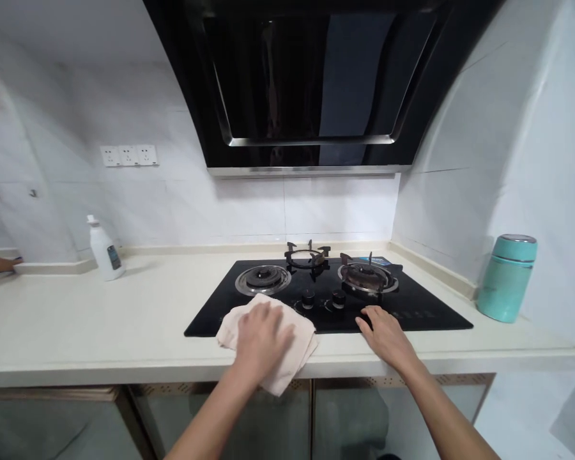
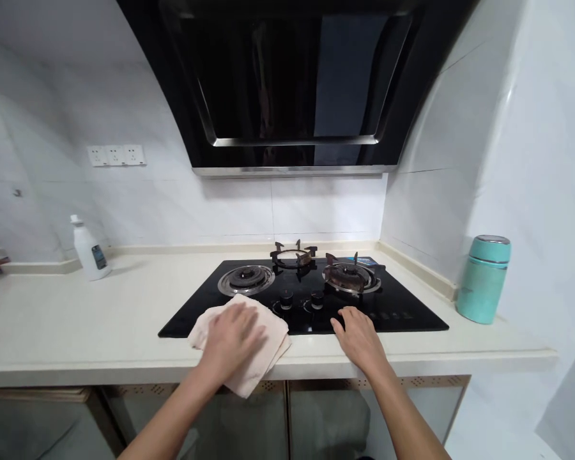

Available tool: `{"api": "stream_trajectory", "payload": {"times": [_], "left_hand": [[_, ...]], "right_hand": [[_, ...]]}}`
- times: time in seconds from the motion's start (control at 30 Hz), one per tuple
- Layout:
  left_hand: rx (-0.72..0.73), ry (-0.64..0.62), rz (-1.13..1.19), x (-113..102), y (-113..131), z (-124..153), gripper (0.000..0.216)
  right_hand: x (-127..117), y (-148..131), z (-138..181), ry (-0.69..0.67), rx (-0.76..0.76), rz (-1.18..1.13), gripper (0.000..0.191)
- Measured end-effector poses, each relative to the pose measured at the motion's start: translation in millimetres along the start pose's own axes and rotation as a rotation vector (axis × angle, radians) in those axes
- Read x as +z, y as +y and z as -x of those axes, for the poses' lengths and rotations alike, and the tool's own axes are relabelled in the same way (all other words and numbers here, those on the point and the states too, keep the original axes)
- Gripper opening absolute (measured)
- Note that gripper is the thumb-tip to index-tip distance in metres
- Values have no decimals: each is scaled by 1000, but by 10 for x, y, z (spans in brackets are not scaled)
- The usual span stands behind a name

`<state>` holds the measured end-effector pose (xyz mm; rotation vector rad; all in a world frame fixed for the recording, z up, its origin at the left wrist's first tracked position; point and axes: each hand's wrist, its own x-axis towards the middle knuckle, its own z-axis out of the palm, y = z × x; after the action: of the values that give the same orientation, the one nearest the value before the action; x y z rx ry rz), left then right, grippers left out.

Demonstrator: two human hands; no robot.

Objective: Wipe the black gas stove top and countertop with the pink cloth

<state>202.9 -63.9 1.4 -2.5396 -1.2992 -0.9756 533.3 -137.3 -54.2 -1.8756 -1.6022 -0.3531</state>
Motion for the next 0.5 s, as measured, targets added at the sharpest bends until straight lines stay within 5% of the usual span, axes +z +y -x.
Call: {"api": "stream_trajectory", "payload": {"times": [0.13,0.5], "left_hand": [[3,-141,-39,208,244,-27,40],[-4,-433,-3,184,5,-443,57]], "right_hand": [[41,52,15,-8,-5,-10,42],[220,292,-3,-34,-1,9,57]]}}
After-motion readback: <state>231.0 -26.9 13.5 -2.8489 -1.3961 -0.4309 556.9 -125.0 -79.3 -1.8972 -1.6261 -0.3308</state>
